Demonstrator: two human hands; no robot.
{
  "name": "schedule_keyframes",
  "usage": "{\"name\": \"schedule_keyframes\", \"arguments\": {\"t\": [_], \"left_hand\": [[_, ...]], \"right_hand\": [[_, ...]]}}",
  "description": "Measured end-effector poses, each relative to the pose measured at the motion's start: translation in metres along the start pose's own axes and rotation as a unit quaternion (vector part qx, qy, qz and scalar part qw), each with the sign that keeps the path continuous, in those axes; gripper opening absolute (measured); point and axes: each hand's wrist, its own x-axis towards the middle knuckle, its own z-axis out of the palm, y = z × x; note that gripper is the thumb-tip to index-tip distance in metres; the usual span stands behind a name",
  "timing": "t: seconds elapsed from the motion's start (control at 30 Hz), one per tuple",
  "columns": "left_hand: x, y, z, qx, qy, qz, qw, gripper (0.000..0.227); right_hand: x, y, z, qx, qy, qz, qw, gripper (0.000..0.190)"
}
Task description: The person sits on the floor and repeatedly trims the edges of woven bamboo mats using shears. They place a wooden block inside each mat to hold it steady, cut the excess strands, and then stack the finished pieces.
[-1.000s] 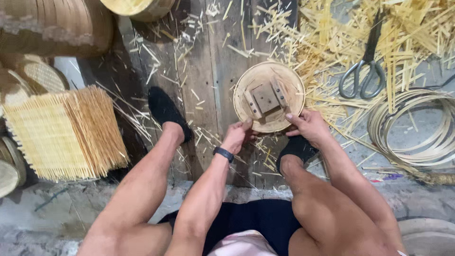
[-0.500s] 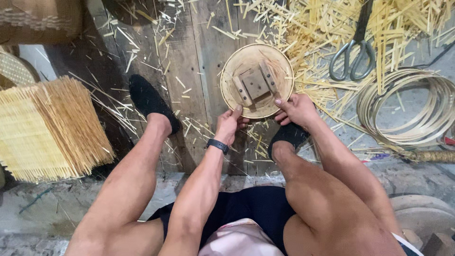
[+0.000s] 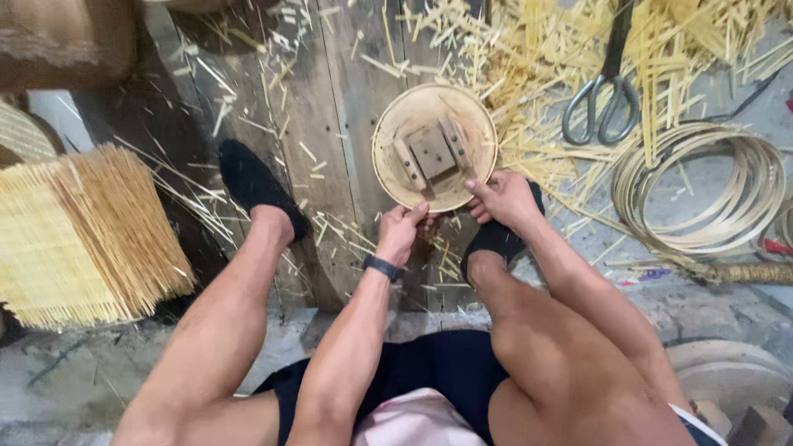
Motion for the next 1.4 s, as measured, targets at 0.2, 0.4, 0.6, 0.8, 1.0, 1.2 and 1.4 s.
{"name": "schedule_keyframes", "arguments": {"t": [0.2, 0.4, 0.6, 0.8, 1.0, 1.2, 1.4], "left_hand": [[-0.037, 0.125, -0.029, 0.511, 0.064, 0.224, 0.827, 0.033], [-0.079, 0.191, 0.05, 0.468, 0.032, 0.51, 0.721, 0.024], [-0.049, 0.193, 0.09, 0.403, -0.002, 0.613, 0.68, 0.032], [-0.018, 0.211, 0.1, 0.37, -0.008, 0.625, 0.688, 0.046], [-0.008, 0.217, 0.092, 0.351, -0.038, 0.644, 0.679, 0.05], [0.017, 0.195, 0.067, 0.352, -0.021, 0.603, 0.716, 0.047], [0.064, 0.206, -0.007, 0.356, 0.075, 0.505, 0.783, 0.045]], "right_hand": [[-0.026, -0.055, 0.003, 0.056, 0.109, -0.112, 0.986, 0.091], [-0.048, -0.086, 0.026, 0.402, -0.081, -0.093, 0.907, 0.055], [-0.046, -0.089, 0.028, 0.499, -0.072, -0.133, 0.854, 0.043], [-0.031, -0.098, 0.029, 0.496, -0.071, -0.062, 0.863, 0.058], [-0.042, -0.106, 0.03, 0.505, -0.075, -0.115, 0.852, 0.063], [-0.049, -0.103, 0.017, 0.473, -0.058, -0.067, 0.877, 0.063], [-0.055, -0.053, 0.012, 0.438, -0.202, -0.118, 0.868, 0.067]]}}
